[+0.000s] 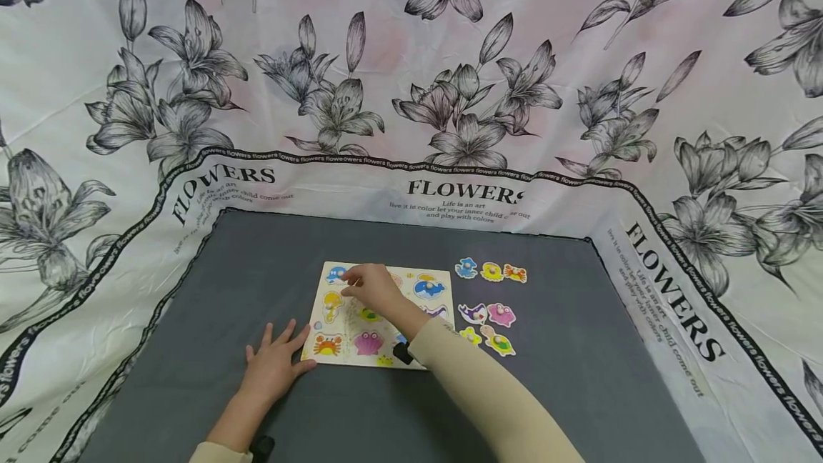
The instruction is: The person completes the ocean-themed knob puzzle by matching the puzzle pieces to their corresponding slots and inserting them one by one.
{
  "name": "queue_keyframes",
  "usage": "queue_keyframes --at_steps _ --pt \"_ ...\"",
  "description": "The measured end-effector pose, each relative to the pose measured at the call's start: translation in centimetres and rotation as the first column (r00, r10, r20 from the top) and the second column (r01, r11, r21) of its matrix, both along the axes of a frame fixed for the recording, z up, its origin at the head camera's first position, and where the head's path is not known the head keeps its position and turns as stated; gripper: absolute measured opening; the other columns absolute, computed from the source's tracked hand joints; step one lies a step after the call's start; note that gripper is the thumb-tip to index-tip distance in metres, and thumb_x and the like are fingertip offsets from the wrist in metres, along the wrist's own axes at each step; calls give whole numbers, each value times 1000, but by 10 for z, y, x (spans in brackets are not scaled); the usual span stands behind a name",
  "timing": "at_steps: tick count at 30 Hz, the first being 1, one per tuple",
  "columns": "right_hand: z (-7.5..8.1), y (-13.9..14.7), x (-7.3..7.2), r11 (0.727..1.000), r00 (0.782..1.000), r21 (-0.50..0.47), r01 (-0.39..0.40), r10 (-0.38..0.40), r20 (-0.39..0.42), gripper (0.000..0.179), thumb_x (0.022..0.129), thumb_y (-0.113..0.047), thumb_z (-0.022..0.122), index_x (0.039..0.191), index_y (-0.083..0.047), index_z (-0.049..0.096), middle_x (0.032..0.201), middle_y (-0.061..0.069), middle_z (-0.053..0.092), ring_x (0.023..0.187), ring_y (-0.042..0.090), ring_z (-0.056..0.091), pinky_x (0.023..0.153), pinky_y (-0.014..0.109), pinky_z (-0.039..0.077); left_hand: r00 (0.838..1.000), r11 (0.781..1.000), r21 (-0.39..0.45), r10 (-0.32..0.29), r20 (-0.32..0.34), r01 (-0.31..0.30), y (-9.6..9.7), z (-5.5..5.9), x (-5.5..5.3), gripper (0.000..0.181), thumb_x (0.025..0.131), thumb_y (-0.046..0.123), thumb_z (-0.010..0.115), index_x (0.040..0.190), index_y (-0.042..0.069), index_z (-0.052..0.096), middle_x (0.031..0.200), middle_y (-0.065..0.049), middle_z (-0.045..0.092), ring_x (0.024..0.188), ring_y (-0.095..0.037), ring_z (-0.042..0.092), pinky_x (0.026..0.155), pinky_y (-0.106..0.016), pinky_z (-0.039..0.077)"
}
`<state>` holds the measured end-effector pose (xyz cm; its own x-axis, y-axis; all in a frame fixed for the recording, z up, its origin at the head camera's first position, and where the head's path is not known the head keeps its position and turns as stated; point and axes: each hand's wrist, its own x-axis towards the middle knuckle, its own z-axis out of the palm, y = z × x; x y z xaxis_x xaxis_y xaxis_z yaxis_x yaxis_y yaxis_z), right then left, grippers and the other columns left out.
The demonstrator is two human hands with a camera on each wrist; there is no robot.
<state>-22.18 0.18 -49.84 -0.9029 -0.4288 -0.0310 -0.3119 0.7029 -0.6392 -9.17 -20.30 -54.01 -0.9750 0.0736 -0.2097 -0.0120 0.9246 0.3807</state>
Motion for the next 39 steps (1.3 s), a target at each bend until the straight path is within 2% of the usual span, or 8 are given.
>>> queue_keyframes --at_steps 6,16,24,28,34,39 --pt "8 17 2 999 1000 -38 10 -10 -9 29 93 -22 75 120 -10 75 105 1 74 91 12 68 73 24 56 1000 1000 -5 0 22 0 2 -2 0 77 86 47 74 153 18 48 161 -21 34 148 -59 13 102 -86 19" --pt "21 55 6 989 996 -126 75 -82 -48 27 91 -19 77 117 -12 76 107 7 75 92 16 71 71 26 57 1000 1000 14 -11 21 11 2 -1 1 80 85 49 74 154 17 46 161 -22 32 147 -60 11 101 -87 17" --pt "29 79 13 983 985 -132 127 -140 -100 25 91 -23 78 113 -14 77 106 4 75 91 15 71 74 29 58 999 1000 19 -18 31 17 2 0 1 81 86 48 74 154 16 45 161 -23 31 147 -60 11 102 -87 15" --pt "29 94 21 979 978 -131 154 -170 -119 25 90 -23 79 113 -14 77 107 3 75 92 15 70 77 30 59 999 1000 14 -23 43 23 2 1 1 81 86 49 73 154 17 44 161 -23 31 147 -60 11 101 -87 16" --pt "27 114 29 974 969 -151 172 -195 -153 27 89 -21 80 114 -11 76 106 4 76 92 17 71 74 29 59 998 1000 4 -20 55 20 2 4 2 81 86 50 73 154 16 44 161 -24 30 146 -61 11 101 -88 16" --pt "26 129 34 969 965 -158 192 -215 -149 27 89 -19 80 114 -10 76 106 5 76 91 18 71 74 32 59 998 1000 6 -24 59 24 3 6 1 81 87 51 72 154 16 45 161 -24 30 146 -62 10 101 -88 16"
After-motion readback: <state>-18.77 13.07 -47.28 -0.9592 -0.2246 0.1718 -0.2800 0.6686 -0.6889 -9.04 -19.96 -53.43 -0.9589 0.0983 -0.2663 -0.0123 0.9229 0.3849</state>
